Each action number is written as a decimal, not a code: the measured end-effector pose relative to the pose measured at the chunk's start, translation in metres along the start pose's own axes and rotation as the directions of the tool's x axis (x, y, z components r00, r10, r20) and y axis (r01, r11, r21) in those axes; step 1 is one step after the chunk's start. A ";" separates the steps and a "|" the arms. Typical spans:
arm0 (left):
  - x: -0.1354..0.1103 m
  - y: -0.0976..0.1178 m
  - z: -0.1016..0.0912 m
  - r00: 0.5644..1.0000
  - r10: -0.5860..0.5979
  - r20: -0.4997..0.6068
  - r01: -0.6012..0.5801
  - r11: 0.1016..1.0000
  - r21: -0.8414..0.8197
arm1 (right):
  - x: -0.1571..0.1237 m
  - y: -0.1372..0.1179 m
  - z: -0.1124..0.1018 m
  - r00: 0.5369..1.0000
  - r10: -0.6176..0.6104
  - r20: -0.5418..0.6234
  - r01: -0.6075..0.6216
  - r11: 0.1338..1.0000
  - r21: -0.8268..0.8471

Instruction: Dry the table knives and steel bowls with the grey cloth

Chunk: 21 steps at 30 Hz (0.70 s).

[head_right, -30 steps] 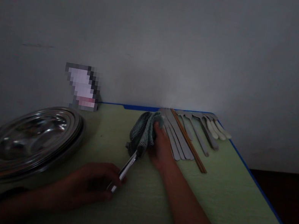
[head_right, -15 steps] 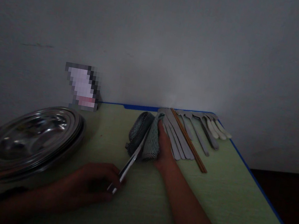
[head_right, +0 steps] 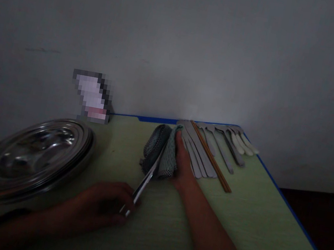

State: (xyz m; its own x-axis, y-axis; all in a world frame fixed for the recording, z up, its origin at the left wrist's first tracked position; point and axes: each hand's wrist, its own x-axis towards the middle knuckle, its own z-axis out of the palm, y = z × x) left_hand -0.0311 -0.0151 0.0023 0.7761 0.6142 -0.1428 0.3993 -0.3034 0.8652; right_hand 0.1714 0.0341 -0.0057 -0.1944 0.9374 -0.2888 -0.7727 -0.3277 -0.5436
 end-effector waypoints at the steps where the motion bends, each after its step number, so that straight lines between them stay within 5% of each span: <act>1: 0.000 0.000 0.000 1.000 0.001 -0.001 -0.001 1.000 0.005 | 0.000 0.000 0.000 1.000 0.007 -0.007 -0.006 1.000 0.007; 12: -0.003 0.003 -0.001 0.999 0.030 -0.019 -0.030 1.000 -0.007 | 0.004 0.002 -0.006 0.999 -0.012 0.037 0.013 1.000 -0.023; 21: -0.007 -0.005 -0.002 0.990 0.105 -0.095 -0.119 0.981 -0.153 | 0.007 0.002 -0.006 0.997 -0.069 -0.037 0.068 0.997 -0.023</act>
State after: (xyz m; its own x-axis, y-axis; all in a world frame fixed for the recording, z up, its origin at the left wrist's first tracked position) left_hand -0.0395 -0.0167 -0.0005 0.7639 0.6453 -0.0049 0.2252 -0.2595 0.9391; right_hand 0.1719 0.0389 -0.0139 -0.1185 0.9527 -0.2797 -0.7701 -0.2660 -0.5798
